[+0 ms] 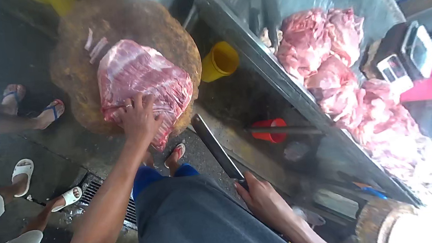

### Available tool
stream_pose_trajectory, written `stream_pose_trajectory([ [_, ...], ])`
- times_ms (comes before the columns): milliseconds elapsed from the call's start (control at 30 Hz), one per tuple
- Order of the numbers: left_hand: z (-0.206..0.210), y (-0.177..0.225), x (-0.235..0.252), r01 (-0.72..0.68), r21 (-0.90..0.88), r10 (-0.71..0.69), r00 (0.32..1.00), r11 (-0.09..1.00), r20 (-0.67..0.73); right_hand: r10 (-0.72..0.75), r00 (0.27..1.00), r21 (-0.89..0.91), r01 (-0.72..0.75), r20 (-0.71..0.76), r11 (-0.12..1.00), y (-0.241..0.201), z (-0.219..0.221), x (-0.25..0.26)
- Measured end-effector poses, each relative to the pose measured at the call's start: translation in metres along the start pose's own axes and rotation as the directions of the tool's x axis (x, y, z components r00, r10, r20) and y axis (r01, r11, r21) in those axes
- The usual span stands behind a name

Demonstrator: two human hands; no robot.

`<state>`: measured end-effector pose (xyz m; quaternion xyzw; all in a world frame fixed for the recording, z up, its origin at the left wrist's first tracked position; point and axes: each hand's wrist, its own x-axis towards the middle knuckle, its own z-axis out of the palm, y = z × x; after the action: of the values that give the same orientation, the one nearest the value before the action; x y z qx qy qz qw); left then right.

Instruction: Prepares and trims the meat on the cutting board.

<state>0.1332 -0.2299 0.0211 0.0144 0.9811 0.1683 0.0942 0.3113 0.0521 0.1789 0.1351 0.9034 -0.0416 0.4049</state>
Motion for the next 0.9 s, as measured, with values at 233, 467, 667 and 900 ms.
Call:
stream_pose_trajectory([
  [233,-0.003,0.007,0.002,-0.166,0.091,0.155,0.981,0.982,0.113,-0.205,0.977,0.070,0.209,-0.066,0.975,-0.046,-0.049,0.059],
  [467,0.004,-0.011,-0.011,-0.111,0.052,0.108,0.992,0.992,0.061,-0.202,0.978,0.099,0.206,-0.049,0.974,-0.042,-0.040,0.110],
  [667,0.009,-0.008,-0.007,-0.101,0.004,0.101,0.995,0.995,-0.006,-0.235,0.965,0.156,0.251,-0.118,0.955,-0.029,-0.036,0.093],
  [900,0.014,-0.007,-0.006,-0.080,-0.017,0.079,0.996,0.997,-0.053,-0.222,0.975,0.123,0.217,0.027,0.968,-0.047,-0.024,0.087],
])
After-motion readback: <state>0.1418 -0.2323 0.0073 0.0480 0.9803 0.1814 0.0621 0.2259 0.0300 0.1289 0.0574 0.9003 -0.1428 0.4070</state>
